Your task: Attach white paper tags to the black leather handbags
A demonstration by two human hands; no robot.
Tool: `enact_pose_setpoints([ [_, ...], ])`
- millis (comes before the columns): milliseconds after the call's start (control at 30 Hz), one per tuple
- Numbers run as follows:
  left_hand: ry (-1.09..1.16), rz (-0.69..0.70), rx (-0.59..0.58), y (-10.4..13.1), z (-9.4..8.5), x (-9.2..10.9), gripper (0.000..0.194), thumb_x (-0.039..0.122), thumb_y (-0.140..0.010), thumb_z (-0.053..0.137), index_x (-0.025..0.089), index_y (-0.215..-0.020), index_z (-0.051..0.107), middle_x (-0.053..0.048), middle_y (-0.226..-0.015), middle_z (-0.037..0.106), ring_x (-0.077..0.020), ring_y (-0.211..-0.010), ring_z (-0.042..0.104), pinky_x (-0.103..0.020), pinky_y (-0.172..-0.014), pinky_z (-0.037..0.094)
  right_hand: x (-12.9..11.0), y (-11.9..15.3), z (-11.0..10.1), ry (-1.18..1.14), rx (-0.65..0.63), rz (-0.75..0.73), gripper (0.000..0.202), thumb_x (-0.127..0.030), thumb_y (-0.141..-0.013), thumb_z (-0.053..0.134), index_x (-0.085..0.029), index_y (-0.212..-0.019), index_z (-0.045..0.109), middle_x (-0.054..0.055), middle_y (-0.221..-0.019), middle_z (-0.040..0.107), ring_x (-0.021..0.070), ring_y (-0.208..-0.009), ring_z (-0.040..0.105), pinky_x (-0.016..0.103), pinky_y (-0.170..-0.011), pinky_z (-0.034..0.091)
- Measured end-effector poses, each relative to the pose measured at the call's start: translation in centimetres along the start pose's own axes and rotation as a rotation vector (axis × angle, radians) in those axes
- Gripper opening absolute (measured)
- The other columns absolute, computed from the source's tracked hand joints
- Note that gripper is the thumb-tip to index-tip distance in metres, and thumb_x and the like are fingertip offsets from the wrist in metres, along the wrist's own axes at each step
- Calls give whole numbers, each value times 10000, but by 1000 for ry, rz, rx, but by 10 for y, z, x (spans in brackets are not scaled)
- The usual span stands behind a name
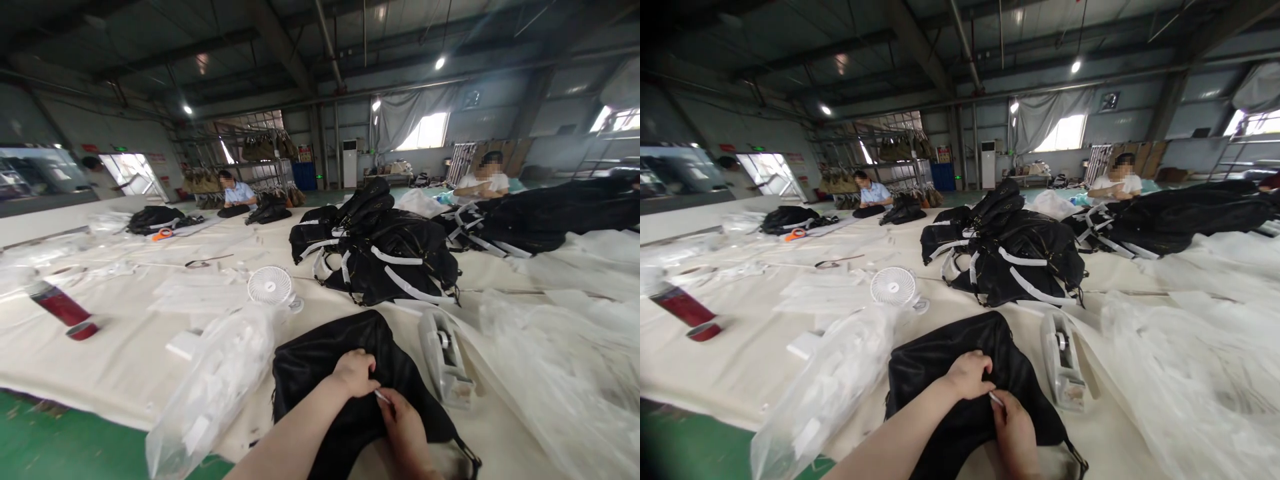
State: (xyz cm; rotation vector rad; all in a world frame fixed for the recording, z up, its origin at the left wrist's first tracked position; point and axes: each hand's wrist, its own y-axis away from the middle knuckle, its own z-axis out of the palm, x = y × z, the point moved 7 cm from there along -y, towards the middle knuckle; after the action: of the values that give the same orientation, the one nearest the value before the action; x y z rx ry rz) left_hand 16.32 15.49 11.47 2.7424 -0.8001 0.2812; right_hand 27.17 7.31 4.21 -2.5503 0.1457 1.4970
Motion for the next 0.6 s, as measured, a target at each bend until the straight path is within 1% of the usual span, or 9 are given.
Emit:
enact_pose_setpoints([
  [67, -64, -10, -12, -2, 2, 10, 314, 401, -789, 634, 181, -1012, 658, -119, -1058, 653, -275, -980, 647, -364, -867, 512, 6, -2, -2, -85, 20, 67, 300, -434, -827, 506, -233, -947, 694, 48, -801, 744, 235, -702, 695, 348, -707, 550],
  [133, -104, 3, -15, -4, 5, 21, 305, 328, -796, 624, 124, -1019, 664, -175, -1056, 662, -312, -984, 648, -395, -850, 521, 9, -5, -2, -159, 11, 132, 308, -464, -805, 529, -225, -914, 690, 16, -650, 703, 215, -577, 661, 327, -611, 535],
  [200, -132, 26, -22, -4, 9, 30, 266, 263, -794, 624, 92, -991, 676, -196, -1040, 674, -328, -992, 645, -403, -847, 523, 10, -9, -2, -251, 6, 187, 324, -483, -779, 551, -213, -901, 683, 10, -644, 701, 199, -541, 653, 307, -554, 519],
  [267, -143, 37, -18, -3, 10, 34, 213, 205, -809, 589, 88, -959, 685, -190, -1022, 686, -321, -996, 645, -400, -854, 521, 13, -13, -3, -354, 33, 253, 343, -490, -751, 574, -202, -911, 670, 28, -732, 731, 184, -535, 661, 280, -489, 494],
  [333, -135, 26, 7, -1, 8, 30, 216, 182, -848, 514, 100, -948, 688, -172, -1005, 693, -300, -984, 651, -392, -865, 518, 16, -16, -4, -443, 71, 330, 347, -485, -722, 605, -192, -900, 660, 51, -809, 747, 177, -552, 678, 247, -440, 466],
  [433, -91, -8, 60, 3, 4, 20, 241, 199, -882, 455, 144, -931, 684, -123, -988, 698, -252, -952, 661, -354, -874, 517, 18, -19, -3, -494, 85, 419, 322, -447, -685, 653, -174, -853, 670, 72, -812, 754, 185, -599, 703, 217, -429, 454],
  [533, -35, -33, 107, 7, 4, 13, 217, 203, -886, 455, 178, -926, 667, -73, -989, 694, -202, -929, 661, -297, -856, 515, 17, -22, -2, -482, 76, 442, 278, -408, -680, 668, -165, -815, 689, 72, -764, 750, 185, -594, 705, 203, -412, 438],
  [600, -9, -41, 135, 10, 6, 12, 210, 191, -892, 442, 182, -924, 650, -62, -981, 685, -186, -912, 656, -284, -844, 511, 16, -24, -1, -465, 71, 446, 242, -385, -688, 667, -169, -793, 693, 65, -739, 746, 182, -579, 702, 199, -393, 427],
])
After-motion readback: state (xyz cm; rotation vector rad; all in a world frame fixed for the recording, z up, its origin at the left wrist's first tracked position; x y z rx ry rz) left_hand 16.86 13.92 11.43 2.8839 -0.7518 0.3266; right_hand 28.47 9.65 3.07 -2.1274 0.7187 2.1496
